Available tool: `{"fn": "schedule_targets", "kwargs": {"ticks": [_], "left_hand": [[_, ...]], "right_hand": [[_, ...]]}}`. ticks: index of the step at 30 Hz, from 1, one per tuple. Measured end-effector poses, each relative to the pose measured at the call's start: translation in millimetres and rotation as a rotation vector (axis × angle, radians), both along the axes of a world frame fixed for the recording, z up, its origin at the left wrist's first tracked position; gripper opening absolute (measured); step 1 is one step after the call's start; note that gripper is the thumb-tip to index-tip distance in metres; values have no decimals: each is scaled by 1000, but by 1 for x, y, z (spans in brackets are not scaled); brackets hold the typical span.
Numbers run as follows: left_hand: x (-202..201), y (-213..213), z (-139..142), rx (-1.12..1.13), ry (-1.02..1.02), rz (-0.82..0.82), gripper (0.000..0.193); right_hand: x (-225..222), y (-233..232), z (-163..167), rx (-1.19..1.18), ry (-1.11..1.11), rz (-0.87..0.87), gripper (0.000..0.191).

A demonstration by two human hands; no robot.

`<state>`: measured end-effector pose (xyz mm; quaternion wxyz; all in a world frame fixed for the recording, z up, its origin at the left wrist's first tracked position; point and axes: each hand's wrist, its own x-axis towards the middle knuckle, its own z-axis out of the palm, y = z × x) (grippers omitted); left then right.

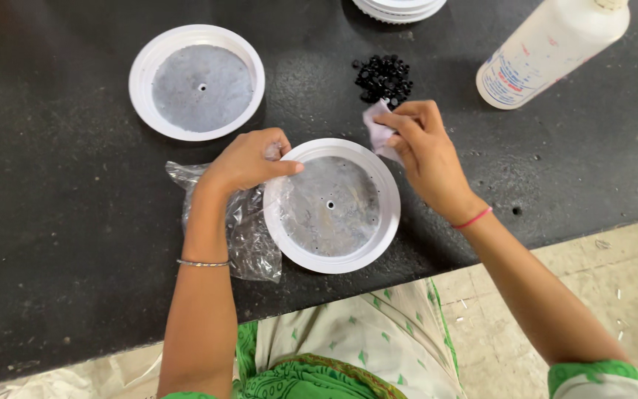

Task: The person assembles white plastic fixture covers at a workbench. They place a round mesh filter disc into a white plastic housing, press it to seat it, stack the finished covers, and wrap some covers in clear plastic bags, wiping parts with a cloth.

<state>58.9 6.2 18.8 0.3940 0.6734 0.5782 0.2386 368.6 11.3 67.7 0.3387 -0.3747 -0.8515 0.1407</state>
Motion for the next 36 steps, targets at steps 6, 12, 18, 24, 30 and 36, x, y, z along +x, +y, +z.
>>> {"fn": "schedule_targets", "kwargs": {"ticks": [6, 12, 18, 24, 30, 36], "left_hand": [[3, 4, -11, 106, 107, 6, 42], [13, 2, -7, 72, 236, 129, 41], [26, 5, -4, 160, 216, 217, 39], [29, 6, -2, 200, 225, 197, 39], [32, -1, 2, 257, 239, 219, 40], [33, 2, 1, 244, 199, 246, 40]], "right_hand": [[-42, 8, -15, 17, -116, 148, 31], [-24, -11, -14, -25, -182, 16, 26], [14, -87, -18, -42, -134, -122, 23], [9, -30, -23, 73, -169, -98, 24], [-10, 8, -31, 78, -143, -3, 23], [4, -89, -37, 88, -124, -200, 21]]}}
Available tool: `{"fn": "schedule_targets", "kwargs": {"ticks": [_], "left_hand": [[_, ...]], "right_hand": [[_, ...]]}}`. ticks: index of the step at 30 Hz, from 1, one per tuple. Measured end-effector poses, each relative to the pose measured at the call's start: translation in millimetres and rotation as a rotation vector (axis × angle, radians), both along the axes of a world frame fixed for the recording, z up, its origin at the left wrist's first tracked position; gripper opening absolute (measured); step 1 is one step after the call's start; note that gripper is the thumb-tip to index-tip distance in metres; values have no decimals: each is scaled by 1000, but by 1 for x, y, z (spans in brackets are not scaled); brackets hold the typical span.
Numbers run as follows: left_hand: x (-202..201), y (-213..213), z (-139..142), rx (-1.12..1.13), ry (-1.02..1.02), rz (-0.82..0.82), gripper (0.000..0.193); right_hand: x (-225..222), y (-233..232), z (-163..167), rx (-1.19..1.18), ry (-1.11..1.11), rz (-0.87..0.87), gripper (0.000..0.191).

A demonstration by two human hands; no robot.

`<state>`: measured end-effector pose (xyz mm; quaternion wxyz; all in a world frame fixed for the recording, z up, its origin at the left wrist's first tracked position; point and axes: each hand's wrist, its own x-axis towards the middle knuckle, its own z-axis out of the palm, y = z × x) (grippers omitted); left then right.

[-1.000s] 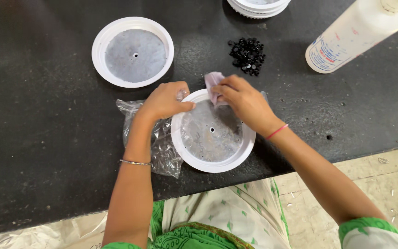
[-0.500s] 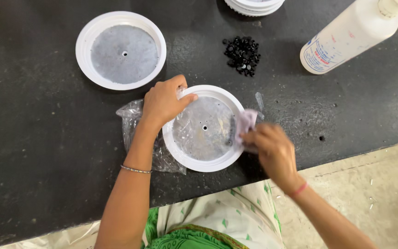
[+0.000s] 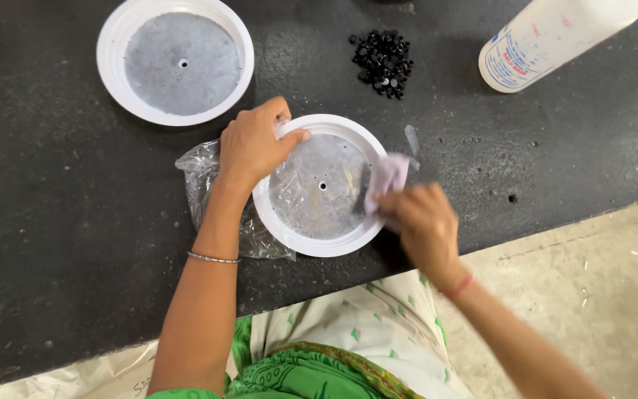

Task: The person assembles white plastic fixture covers at a workbench. They place a round mesh filter disc into a white plastic housing, press it to seat it, stack the finished covers, and wrap some covers in clear plastic bags, wiping parts with a cloth.

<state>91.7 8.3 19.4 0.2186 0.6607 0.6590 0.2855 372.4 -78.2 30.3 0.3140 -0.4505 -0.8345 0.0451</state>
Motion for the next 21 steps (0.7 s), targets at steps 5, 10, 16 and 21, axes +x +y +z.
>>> {"fn": "schedule_targets", "kwargs": {"ticks": [5, 10, 16, 21], "left_hand": [[0, 0, -1, 24, -66, -20, 40], [0, -3, 0, 2, -42, -30, 39], [1, -2, 1, 69, -29, -15, 37], [-2, 2, -6, 73, -79, -15, 39]], "right_hand": [[-10, -44, -4, -110, 114, 85, 27], [-4, 17, -3, -66, 98, -25, 27], [-9, 0, -1, -25, 129, -110, 32], [-5, -23, -7, -68, 190, -59, 35]]}}
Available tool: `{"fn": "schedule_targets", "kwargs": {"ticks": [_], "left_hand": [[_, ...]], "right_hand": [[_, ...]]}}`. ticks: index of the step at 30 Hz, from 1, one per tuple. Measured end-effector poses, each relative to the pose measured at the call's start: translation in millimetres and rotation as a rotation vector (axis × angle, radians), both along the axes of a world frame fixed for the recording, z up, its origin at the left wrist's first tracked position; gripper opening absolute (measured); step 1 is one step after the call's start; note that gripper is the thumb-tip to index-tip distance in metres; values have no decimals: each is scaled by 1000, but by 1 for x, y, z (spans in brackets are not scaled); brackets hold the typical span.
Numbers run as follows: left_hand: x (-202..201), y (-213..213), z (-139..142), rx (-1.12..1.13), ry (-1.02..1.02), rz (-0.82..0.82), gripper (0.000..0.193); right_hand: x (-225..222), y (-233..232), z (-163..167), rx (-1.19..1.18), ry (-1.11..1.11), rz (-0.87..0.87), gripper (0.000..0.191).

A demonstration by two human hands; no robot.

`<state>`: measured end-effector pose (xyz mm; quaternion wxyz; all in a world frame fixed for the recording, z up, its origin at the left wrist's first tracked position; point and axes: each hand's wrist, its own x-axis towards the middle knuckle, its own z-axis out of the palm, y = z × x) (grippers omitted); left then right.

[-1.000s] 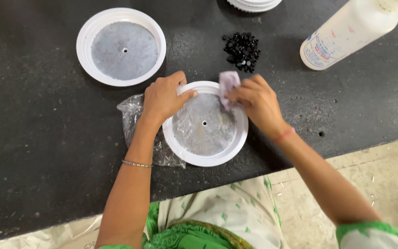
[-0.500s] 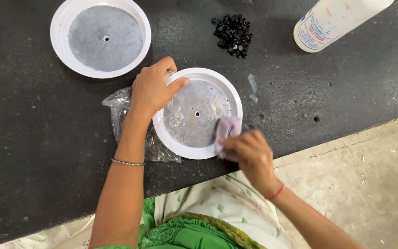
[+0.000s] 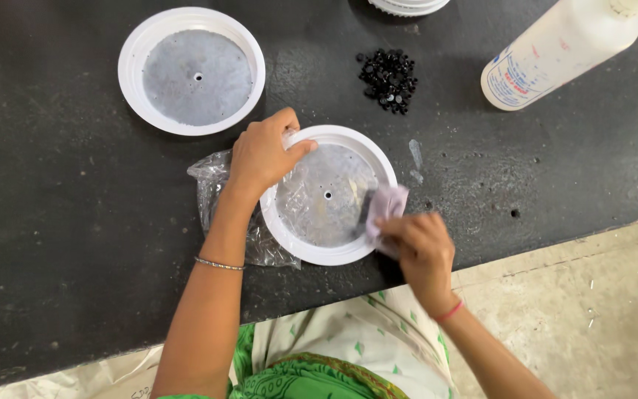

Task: The person assembles white plastic fixture covers at a workbench. They place a round mesh filter disc into a white plastic housing, press it to seat it, stack the finished covers, and wrap some covers in clear plastic bags, wiping parts with a cloth.

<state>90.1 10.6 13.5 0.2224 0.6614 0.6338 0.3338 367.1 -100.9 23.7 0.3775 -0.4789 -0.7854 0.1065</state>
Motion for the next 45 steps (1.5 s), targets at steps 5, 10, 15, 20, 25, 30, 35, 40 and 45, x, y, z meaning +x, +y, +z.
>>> {"fn": "schedule_targets", "kwargs": {"ticks": [5, 10, 15, 20, 25, 30, 35, 40, 45], "left_hand": [[-1, -1, 0, -57, 74, 10, 40], [3, -4, 8, -119, 116, 39, 41], [6, -6, 10, -98, 96, 62, 42], [7, -2, 5, -99, 44, 67, 41], [0, -1, -3, -44, 29, 95, 40], [-2, 2, -6, -48, 65, 127, 40], [-3, -4, 2, -59, 101, 127, 40], [-28, -16, 23, -15, 153, 190, 35], [-70, -28, 45, 56, -23, 319, 30]], "right_hand": [[1, 89, -6, 64, -96, 77, 26], [-24, 152, -1, 61, -67, 340, 22], [-13, 100, 1, 81, -179, 63, 19], [0, -1, -1, 64, -42, 16, 24], [-4, 19, 0, 10, -59, -30, 36], [-22, 104, 10, 72, -128, 32, 28], [-67, 149, 13, 80, -183, 145, 19], [-105, 150, 12, 98, -194, 294, 20], [-129, 136, 14, 84, -210, 461, 27]]}}
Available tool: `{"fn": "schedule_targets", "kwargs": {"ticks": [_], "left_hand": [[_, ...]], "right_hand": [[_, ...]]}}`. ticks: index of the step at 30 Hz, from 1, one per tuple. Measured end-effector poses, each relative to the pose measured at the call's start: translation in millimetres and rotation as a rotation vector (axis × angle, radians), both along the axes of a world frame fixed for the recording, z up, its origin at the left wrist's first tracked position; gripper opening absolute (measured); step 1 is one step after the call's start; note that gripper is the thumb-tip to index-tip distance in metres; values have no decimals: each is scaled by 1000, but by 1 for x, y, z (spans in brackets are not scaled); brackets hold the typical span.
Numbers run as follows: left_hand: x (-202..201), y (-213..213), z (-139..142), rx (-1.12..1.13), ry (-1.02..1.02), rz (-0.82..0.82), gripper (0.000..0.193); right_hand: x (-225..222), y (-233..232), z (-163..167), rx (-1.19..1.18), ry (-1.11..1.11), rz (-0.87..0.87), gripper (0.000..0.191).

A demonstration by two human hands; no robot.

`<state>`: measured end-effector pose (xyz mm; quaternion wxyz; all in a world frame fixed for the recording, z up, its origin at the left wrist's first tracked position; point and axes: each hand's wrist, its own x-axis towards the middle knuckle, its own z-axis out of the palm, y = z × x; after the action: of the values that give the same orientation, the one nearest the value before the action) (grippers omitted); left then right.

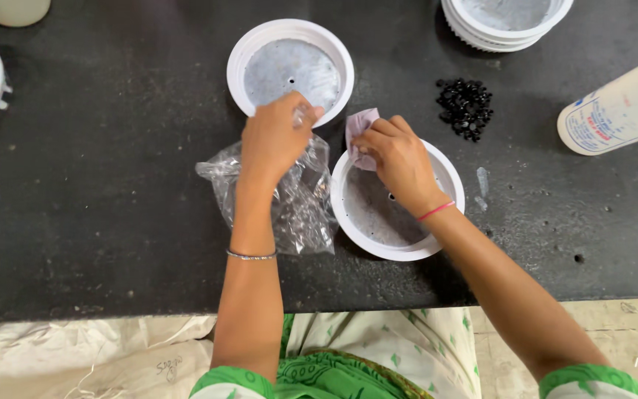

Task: The person assembles white plastic fixture covers at a workbench. They place a round mesh filter disc into a white plastic housing, press it to seat it, stack the finished covers, and wrap some covers in clear plastic bags, wiping parts with a cloth.

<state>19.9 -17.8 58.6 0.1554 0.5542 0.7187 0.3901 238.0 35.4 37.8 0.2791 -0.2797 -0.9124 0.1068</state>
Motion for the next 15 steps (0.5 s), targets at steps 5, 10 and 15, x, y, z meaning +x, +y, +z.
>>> {"fn": "schedule_targets", "kwargs": {"ticks": [5, 10, 15], "left_hand": [[-13, -5, 8, -62, -157, 38, 28], [-13, -3, 6, -70, -176, 18, 27], [-12, -2, 1, -70, -167, -18, 22]], "right_hand": [[-10, -23, 11, -99, -57, 192, 40], [5, -61, 26, -236, -122, 374, 38], [42, -92, 43, -276, -219, 447, 26]]}}
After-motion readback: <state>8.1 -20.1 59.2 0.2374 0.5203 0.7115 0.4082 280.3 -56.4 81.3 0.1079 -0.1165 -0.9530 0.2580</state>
